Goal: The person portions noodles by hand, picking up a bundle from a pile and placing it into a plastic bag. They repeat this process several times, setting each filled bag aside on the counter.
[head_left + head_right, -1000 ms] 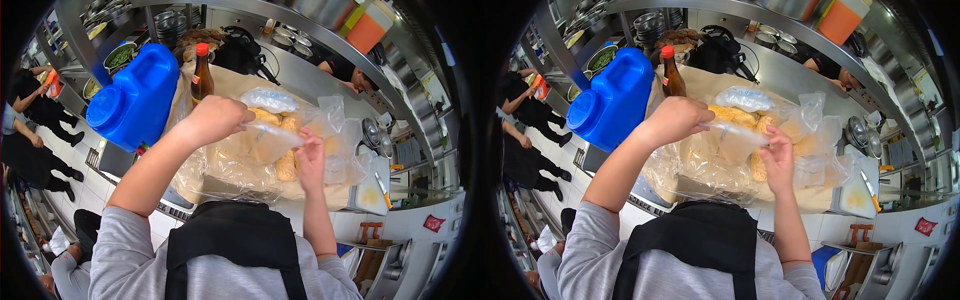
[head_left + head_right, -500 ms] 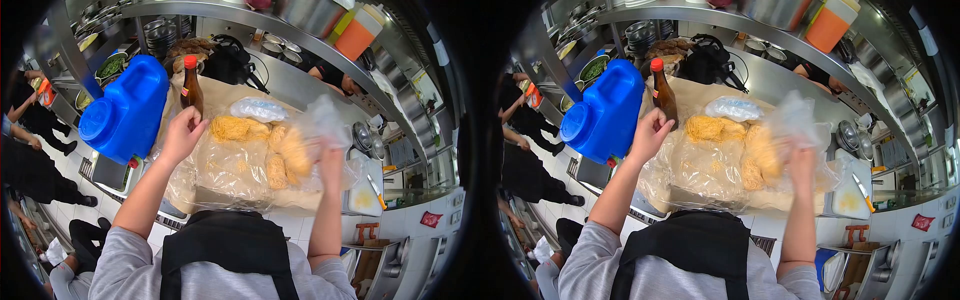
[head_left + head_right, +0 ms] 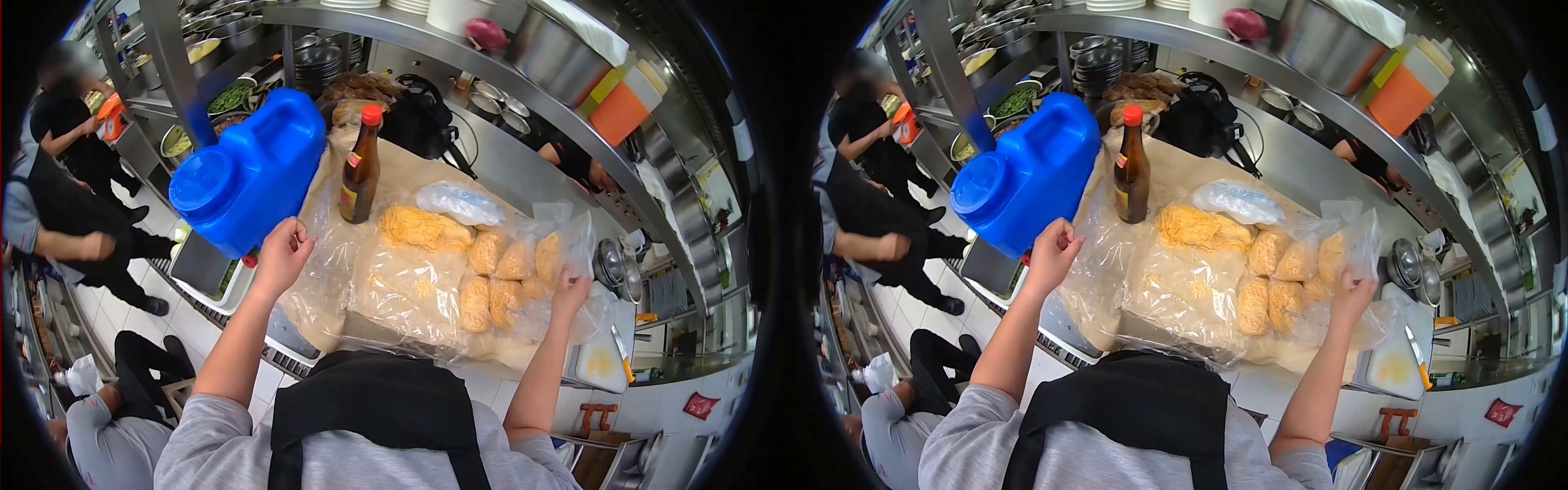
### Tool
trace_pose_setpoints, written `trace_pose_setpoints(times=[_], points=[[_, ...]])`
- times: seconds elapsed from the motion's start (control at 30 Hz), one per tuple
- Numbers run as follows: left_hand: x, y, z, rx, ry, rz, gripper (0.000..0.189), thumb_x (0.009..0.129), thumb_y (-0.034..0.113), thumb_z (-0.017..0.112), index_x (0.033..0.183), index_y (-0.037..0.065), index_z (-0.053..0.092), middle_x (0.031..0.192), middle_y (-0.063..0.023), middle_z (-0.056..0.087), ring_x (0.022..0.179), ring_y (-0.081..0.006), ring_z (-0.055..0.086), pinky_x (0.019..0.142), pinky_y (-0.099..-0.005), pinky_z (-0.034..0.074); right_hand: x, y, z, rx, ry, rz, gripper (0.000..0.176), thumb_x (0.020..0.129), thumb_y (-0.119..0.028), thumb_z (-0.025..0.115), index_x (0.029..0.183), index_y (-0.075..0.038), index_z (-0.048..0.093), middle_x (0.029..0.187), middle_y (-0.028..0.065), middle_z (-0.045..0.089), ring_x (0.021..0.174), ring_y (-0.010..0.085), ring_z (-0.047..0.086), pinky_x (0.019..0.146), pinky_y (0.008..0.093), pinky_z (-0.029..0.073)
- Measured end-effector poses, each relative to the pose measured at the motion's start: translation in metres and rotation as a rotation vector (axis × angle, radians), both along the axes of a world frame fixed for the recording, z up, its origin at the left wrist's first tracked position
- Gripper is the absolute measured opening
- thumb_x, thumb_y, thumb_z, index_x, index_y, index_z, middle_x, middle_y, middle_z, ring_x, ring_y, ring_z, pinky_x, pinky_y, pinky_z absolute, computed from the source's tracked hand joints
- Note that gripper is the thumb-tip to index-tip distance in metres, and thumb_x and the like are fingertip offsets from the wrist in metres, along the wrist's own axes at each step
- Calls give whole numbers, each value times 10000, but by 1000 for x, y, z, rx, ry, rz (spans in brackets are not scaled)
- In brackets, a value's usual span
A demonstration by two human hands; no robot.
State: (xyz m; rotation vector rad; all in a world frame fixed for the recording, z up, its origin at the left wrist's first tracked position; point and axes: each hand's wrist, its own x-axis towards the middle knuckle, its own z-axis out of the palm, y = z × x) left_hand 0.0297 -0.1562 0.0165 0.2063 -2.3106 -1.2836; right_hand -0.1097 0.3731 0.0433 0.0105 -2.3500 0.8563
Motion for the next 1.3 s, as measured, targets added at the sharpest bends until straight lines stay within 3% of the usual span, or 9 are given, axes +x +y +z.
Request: trace_pose_setpoints(times=[0.17,0.57,0.73,0.8,0.9,1.0,1.17,1.23,1.3], points=[[14,-9,-7,103,-29,49,279,842,50,724,758,41,458,688,-18,430,585,-104,412,541,-271,353,-1,-86,62,273,430,105,239,834,-114,714,1040,-61,606,1106,142,591,1051,330,563,863,422,456],[32,21,-13,103,-51,-114,250,875,44,709,792,71,474,681,59,430,602,-15,401,515,-212,327,-93,-158,-20,699,-94,275,371,777,-156,752,1138,-147,669,1102,86,679,1107,249,596,925,457,439],[16,48,4,145,-158,-223,192,845,80,743,928,40,575,895,-56,599,726,-116,577,648,-271,485,-45,-157,8,-73,-340,529,336,823,-107,724,1156,-102,680,1064,78,711,876,204,667,771,362,504],[0,65,14,179,38,-188,485,846,106,757,1262,88,509,1190,-96,586,966,-163,616,778,-306,523,-2,-163,29,-575,-737,689,291,875,-102,691,1152,-24,652,1027,43,711,879,175,650,794,337,507],[-26,86,34,499,47,-261,828,846,122,763,1493,148,248,1408,-104,464,1191,-211,550,894,-369,522,43,-166,40,-676,-905,837,366,890,-64,661,1235,18,570,1115,45,656,919,143,631,827,306,506],[-38,105,58,1010,-210,-465,744,907,129,703,1493,164,247,1373,-75,494,1195,-192,555,894,-382,527,73,-169,50,-652,-721,934,452,871,-6,650,1297,-21,497,1208,78,587,1016,134,598,875,288,486],[-54,131,41,1149,-190,-526,481,952,186,660,1358,183,401,1234,3,580,1021,-125,612,797,-287,521,92,-153,37,-808,-279,670,487,816,40,683,1243,-39,463,1195,115,534,1172,224,537,970,340,440],[-54,142,40,1186,-243,-553,408,962,203,650,1311,189,437,1189,26,599,963,-103,621,762,-262,516,90,-144,33,-126,36,555,458,764,32,728,1162,-52,518,1178,137,530,1144,308,558,950,388,458],[-51,158,42,1167,-328,-594,371,978,221,629,1299,213,443,1176,41,594,931,-79,611,729,-251,517,98,-145,38,-79,-18,508,395,746,8,749,1087,-56,560,1221,149,526,1154,341,541,964,422,444]])
